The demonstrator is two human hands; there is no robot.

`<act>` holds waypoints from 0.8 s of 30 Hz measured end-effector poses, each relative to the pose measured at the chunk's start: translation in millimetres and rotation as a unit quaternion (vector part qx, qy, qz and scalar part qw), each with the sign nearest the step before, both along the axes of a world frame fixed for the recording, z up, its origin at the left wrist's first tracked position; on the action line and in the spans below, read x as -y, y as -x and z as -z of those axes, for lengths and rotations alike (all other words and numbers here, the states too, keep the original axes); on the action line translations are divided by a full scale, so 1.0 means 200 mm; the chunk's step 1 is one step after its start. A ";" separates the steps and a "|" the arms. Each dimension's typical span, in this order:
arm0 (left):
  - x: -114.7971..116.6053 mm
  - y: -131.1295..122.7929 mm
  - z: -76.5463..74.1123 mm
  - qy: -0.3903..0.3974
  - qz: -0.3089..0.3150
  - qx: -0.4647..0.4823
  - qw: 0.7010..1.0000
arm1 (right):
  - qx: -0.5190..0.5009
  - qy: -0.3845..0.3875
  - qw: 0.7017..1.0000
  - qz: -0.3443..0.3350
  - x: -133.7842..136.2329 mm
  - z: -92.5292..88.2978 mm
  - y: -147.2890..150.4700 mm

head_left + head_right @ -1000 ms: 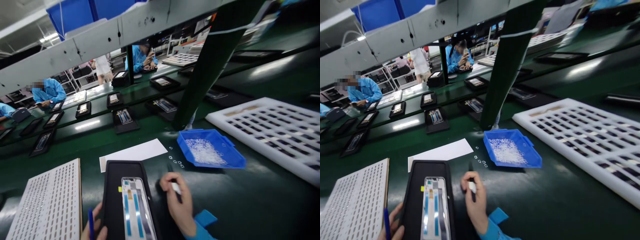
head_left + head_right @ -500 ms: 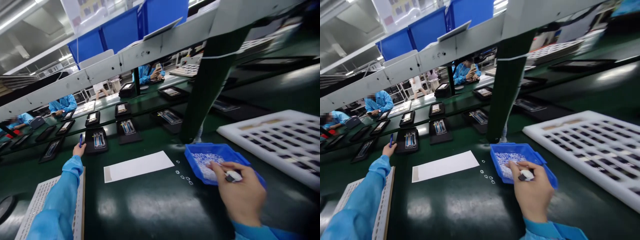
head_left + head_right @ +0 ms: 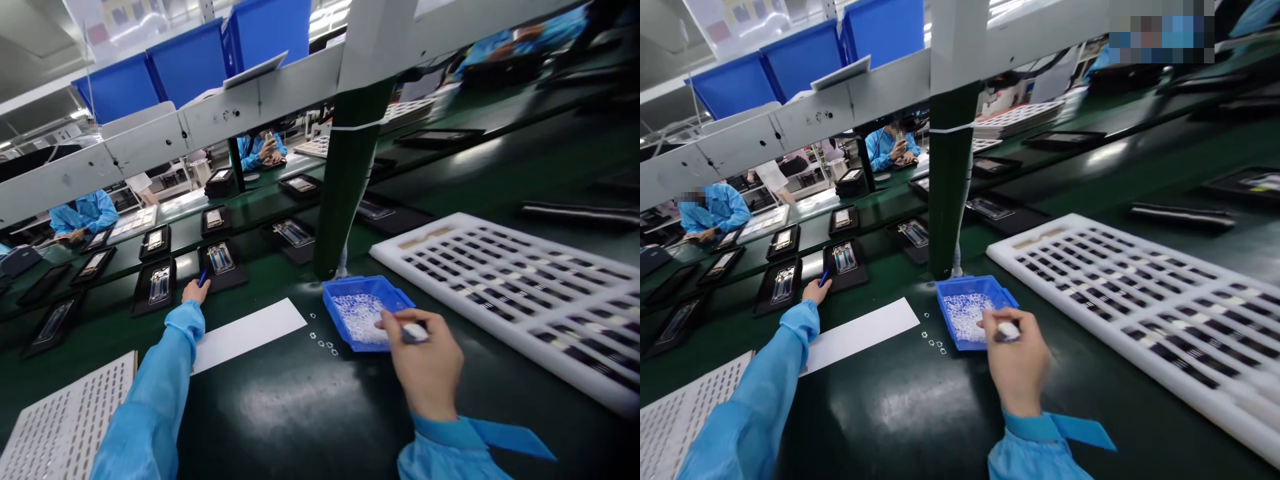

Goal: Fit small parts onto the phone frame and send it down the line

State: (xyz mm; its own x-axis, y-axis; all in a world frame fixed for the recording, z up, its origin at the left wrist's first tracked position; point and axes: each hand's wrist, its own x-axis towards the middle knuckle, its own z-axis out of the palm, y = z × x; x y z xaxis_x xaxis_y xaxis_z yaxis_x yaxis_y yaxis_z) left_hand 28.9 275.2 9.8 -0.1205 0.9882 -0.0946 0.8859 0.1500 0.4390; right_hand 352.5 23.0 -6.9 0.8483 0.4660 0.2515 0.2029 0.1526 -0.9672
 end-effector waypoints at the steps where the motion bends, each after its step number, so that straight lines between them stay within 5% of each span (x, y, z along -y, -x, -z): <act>1: 0.00 0.00 0.00 0.004 -0.004 -0.003 1.000 | 0.060 0.048 0.997 0.003 0.01 0.00 0.00; 6: 0.01 0.02 -0.03 0.019 -0.028 0.014 0.999 | 0.327 0.288 0.900 -0.029 0.04 0.01 -0.02; 14: 0.18 0.03 -0.18 -0.029 -0.076 0.183 0.980 | 0.296 0.253 0.921 0.005 0.04 0.02 -0.01; 18: 0.52 0.11 -0.26 -0.035 -0.091 0.277 0.956 | 0.310 0.245 0.918 -0.002 0.06 0.02 0.00; 21: 0.92 0.20 -0.30 -0.029 -0.085 0.331 0.939 | 0.281 0.238 0.929 -0.043 0.07 -0.01 0.03; 24: 1.36 0.31 -0.26 -0.040 -0.058 0.397 0.915 | 0.168 0.166 0.971 -0.030 0.08 -0.05 0.07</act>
State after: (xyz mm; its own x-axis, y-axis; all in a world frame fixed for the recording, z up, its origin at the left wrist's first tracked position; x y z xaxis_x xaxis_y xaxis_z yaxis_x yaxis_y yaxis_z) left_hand -33.5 2.3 61.5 -0.1502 0.9805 -0.1265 0.2629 0.1630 0.9510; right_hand 338.7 7.1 2.4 0.7133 0.6145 0.3371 0.5167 -0.1360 -0.8453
